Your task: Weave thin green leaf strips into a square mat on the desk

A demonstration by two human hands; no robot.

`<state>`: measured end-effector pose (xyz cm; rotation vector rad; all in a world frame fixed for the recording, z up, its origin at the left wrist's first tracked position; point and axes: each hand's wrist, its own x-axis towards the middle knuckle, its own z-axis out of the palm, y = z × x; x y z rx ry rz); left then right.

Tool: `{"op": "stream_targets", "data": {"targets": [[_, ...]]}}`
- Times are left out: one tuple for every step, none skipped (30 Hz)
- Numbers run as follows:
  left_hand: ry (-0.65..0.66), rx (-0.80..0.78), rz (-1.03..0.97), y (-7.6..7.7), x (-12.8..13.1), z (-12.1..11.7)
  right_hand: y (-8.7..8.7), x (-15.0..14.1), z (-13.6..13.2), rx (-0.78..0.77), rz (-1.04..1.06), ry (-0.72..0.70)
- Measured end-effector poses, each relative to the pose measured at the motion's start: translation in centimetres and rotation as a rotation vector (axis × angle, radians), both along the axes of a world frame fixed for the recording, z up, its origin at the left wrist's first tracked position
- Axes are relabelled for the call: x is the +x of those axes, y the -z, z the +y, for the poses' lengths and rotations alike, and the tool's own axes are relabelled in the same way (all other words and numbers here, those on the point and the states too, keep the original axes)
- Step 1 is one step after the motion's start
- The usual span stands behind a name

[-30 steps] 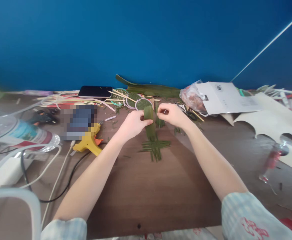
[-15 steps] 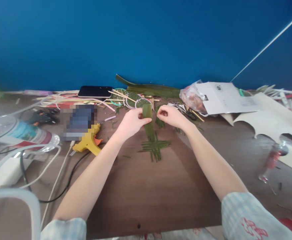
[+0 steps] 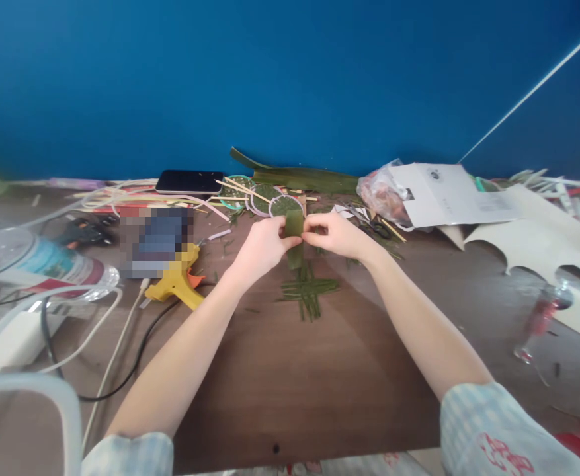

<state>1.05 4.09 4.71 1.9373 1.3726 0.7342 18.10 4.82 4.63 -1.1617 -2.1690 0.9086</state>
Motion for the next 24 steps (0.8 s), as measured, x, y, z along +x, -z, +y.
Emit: {"op": "stream_targets", "data": {"targets": [[0.001, 0.007, 0.005, 0.00, 0.01, 0.00, 0.03, 0.00, 0.00, -0.001, 0.004, 0.000], [0.002, 0.015, 0.010, 0.02, 0.02, 0.01, 0.07, -0.01, 0.02, -0.004, 0.009, 0.000], [0.004, 0.021, 0.014, 0.04, 0.03, 0.01, 0.14, -0.04, 0.04, -0.008, 0.015, 0.001], [0.004, 0.028, 0.022, 0.06, 0.04, 0.01, 0.23, -0.08, 0.07, -0.012, 0.022, 0.005], [0.002, 0.036, 0.033, 0.06, 0.05, 0.00, 0.34, -0.14, 0.10, -0.015, 0.031, 0.010], [-0.003, 0.045, 0.044, 0.06, 0.06, -0.02, 0.45, -0.20, 0.14, -0.015, 0.041, 0.017], [-0.005, 0.052, 0.052, 0.06, 0.07, -0.05, 0.56, -0.27, 0.18, -0.012, 0.052, 0.024], [-0.007, 0.059, 0.056, 0.05, 0.08, -0.07, 0.65, -0.33, 0.22, -0.006, 0.062, 0.032], [-0.007, 0.065, 0.057, 0.06, 0.09, -0.09, 0.72, -0.39, 0.24, 0.000, 0.070, 0.039], [-0.008, 0.068, 0.055, 0.07, 0.10, -0.11, 0.77, -0.43, 0.26, 0.004, 0.077, 0.046], [-0.009, 0.070, 0.051, 0.09, 0.11, -0.11, 0.78, -0.46, 0.26, 0.003, 0.079, 0.053], [-0.011, 0.070, 0.048, 0.13, 0.12, -0.09, 0.78, -0.48, 0.24, 0.000, 0.077, 0.061], [-0.011, 0.071, 0.047, 0.18, 0.13, -0.07, 0.76, -0.49, 0.22, -0.003, 0.072, 0.069], [-0.011, 0.070, 0.044, 0.24, 0.14, -0.04, 0.72, -0.49, 0.20, -0.006, 0.066, 0.078], [-0.006, 0.069, 0.038, 0.29, 0.15, -0.01, 0.68, -0.48, 0.18, -0.005, 0.060, 0.084], [-0.001, 0.068, 0.027, 0.35, 0.16, 0.02, 0.64, -0.46, 0.15, -0.003, 0.055, 0.089], [0.004, 0.068, 0.015, 0.40, 0.16, 0.05, 0.59, -0.44, 0.14, 0.002, 0.051, 0.093], [0.008, 0.069, 0.002, 0.45, 0.16, 0.08, 0.54, -0.43, 0.12, 0.005, 0.048, 0.095], [0.011, 0.069, -0.011, 0.50, 0.16, 0.10, 0.48, -0.41, 0.10, 0.009, 0.044, 0.097], [0.014, 0.069, -0.021, 0.54, 0.15, 0.13, 0.41, -0.41, 0.09, 0.014, 0.040, 0.097], [0.016, 0.069, -0.027, 0.58, 0.14, 0.17, 0.34, -0.40, 0.07, 0.020, 0.035, 0.097], [0.017, 0.068, -0.028, 0.63, 0.11, 0.21, 0.27, -0.40, 0.04, 0.026, 0.031, 0.095], [0.017, 0.068, -0.027, 0.66, 0.08, 0.26, 0.20, -0.40, 0.01, 0.032, 0.027, 0.093], [0.016, 0.068, -0.026, 0.70, 0.04, 0.31, 0.14, -0.40, -0.02, 0.038, 0.025, 0.091]]}}
